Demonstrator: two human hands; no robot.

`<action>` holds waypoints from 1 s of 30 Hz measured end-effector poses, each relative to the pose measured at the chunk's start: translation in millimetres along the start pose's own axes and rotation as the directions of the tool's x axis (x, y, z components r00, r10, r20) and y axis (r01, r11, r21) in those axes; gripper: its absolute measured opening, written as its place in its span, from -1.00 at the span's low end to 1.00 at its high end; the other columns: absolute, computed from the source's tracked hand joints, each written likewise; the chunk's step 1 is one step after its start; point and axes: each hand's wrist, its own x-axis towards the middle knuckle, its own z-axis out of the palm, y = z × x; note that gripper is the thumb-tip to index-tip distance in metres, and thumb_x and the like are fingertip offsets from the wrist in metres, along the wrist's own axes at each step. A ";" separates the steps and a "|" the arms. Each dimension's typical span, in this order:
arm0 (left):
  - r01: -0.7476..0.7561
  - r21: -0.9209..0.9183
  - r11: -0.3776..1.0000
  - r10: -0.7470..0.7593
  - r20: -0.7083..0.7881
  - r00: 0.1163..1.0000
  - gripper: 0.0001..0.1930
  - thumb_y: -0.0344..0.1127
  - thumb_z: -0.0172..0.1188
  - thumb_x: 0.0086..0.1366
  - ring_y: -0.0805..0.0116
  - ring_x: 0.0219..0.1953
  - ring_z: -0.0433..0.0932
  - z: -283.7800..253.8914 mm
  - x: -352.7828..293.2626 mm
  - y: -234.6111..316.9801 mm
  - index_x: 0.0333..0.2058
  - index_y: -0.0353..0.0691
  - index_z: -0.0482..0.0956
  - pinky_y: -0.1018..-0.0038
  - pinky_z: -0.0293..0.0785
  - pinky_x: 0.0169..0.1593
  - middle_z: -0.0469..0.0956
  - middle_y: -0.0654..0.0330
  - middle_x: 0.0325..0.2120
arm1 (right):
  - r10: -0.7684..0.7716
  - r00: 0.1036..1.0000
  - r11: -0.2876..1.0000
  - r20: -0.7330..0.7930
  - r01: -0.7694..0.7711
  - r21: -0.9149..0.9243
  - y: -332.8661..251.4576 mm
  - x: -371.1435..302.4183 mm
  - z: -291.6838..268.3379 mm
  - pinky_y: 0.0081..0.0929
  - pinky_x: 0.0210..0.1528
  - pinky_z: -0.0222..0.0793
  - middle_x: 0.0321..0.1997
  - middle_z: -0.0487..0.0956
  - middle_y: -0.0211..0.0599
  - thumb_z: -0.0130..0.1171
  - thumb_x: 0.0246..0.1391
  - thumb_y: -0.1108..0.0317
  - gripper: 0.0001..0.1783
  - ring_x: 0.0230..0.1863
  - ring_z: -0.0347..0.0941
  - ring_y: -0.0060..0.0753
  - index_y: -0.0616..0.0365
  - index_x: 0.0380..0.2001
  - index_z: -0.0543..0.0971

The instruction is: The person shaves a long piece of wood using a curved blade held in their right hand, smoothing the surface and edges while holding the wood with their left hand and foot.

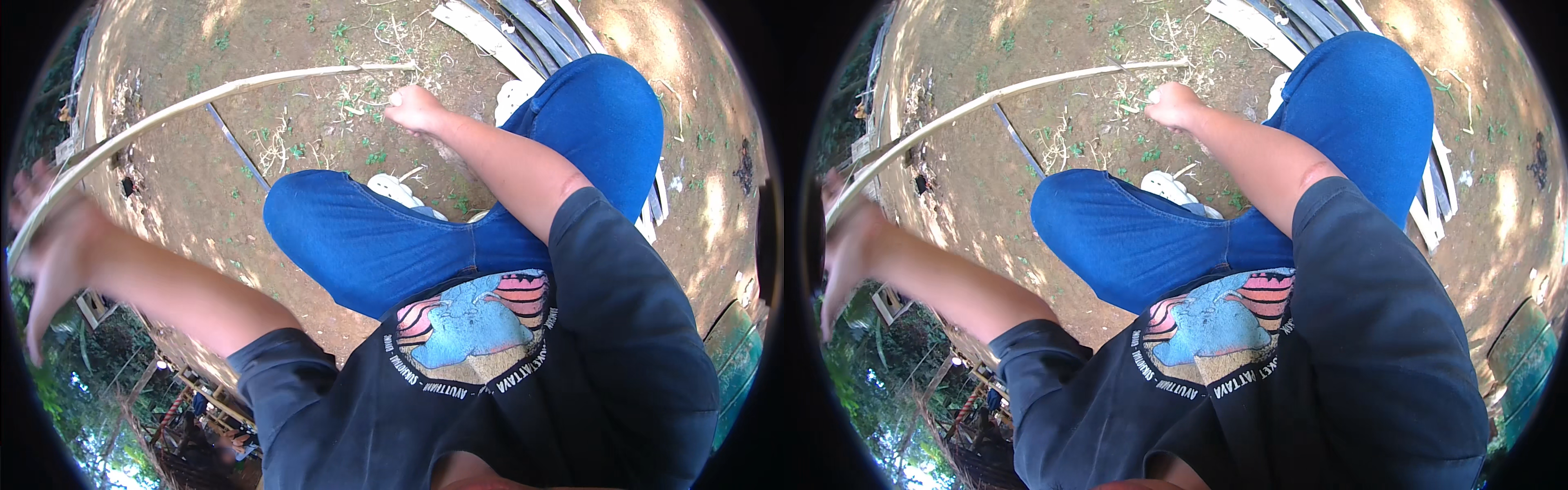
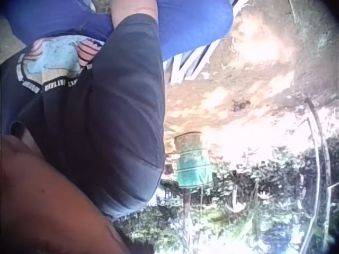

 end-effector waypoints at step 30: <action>0.311 0.061 0.949 -0.243 -0.487 0.839 -0.43 0.19 -0.27 0.45 0.55 -0.82 0.06 3.8 -83.7 -16.2 -0.68 -0.02 0.09 0.64 -0.05 -0.74 0.09 0.40 -0.83 | -0.380 0.921 0.922 -0.084 0.370 -0.117 -51.3 -29.6 37.8 -0.20 -0.22 0.49 -0.45 0.61 -0.05 0.19 -0.08 0.18 -0.73 -0.35 0.58 -0.07 0.18 -0.42 0.58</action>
